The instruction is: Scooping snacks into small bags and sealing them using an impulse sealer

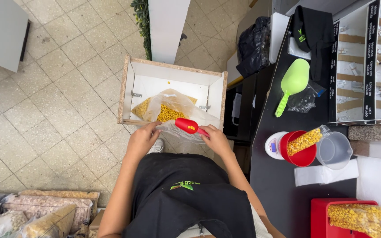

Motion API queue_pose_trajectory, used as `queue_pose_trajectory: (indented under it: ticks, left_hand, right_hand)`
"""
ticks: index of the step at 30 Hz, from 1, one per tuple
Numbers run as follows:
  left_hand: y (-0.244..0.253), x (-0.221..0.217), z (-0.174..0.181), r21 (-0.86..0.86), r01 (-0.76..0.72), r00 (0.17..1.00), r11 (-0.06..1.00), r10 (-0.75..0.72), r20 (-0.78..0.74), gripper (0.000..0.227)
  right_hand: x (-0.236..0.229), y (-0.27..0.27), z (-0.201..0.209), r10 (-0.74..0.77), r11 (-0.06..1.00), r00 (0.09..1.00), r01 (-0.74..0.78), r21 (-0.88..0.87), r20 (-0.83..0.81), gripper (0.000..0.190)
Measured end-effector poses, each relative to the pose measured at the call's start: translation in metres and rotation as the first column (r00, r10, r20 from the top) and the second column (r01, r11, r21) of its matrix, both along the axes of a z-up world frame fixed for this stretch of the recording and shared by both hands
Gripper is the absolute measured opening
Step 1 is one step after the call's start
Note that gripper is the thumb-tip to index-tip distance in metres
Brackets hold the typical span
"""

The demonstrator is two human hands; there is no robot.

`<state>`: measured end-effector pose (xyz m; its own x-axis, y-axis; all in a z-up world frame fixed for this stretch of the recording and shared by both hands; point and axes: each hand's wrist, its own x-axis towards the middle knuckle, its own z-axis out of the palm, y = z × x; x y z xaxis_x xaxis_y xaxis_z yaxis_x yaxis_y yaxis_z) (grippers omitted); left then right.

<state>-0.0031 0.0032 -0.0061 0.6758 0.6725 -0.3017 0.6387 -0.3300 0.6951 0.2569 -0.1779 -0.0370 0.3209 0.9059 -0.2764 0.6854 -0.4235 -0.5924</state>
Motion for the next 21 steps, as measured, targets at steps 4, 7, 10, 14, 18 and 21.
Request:
queue_pose_trajectory:
  ticks: [4,7,10,14,18,21]
  left_hand:
    - [0.001,-0.002,0.002,-0.005,-0.008,1.000,1.000,0.008,0.021,0.032]
    - [0.004,-0.001,0.000,-0.010,-0.004,1.000,1.000,0.004,0.006,0.032]
    - [0.002,0.001,-0.002,-0.014,-0.005,1.000,1.000,0.005,0.021,0.032]
    - [0.002,0.001,-0.005,-0.010,0.007,1.000,1.000,-0.006,0.024,0.032]
    - [0.003,0.000,-0.006,-0.003,0.012,1.000,1.000,-0.011,0.028,0.031]
    - [0.002,-0.001,-0.006,0.003,0.008,1.000,1.000,-0.008,0.029,0.031]
  right_hand:
    - [0.000,-0.002,-0.005,0.007,1.000,1.000,-0.007,-0.017,0.009,0.035]
    - [0.000,0.004,-0.009,0.018,0.999,1.000,-0.017,-0.042,0.025,0.036]
    - [0.002,0.009,-0.017,0.057,0.997,0.998,-0.055,-0.050,0.039,0.038]
    - [0.002,0.019,-0.019,0.061,0.994,0.998,-0.062,-0.095,-0.018,0.044]
    - [0.001,0.019,-0.027,0.045,0.995,0.998,-0.048,-0.082,-0.045,0.044]
    - [0.000,0.017,-0.034,0.034,0.996,0.997,-0.039,-0.079,-0.065,0.045]
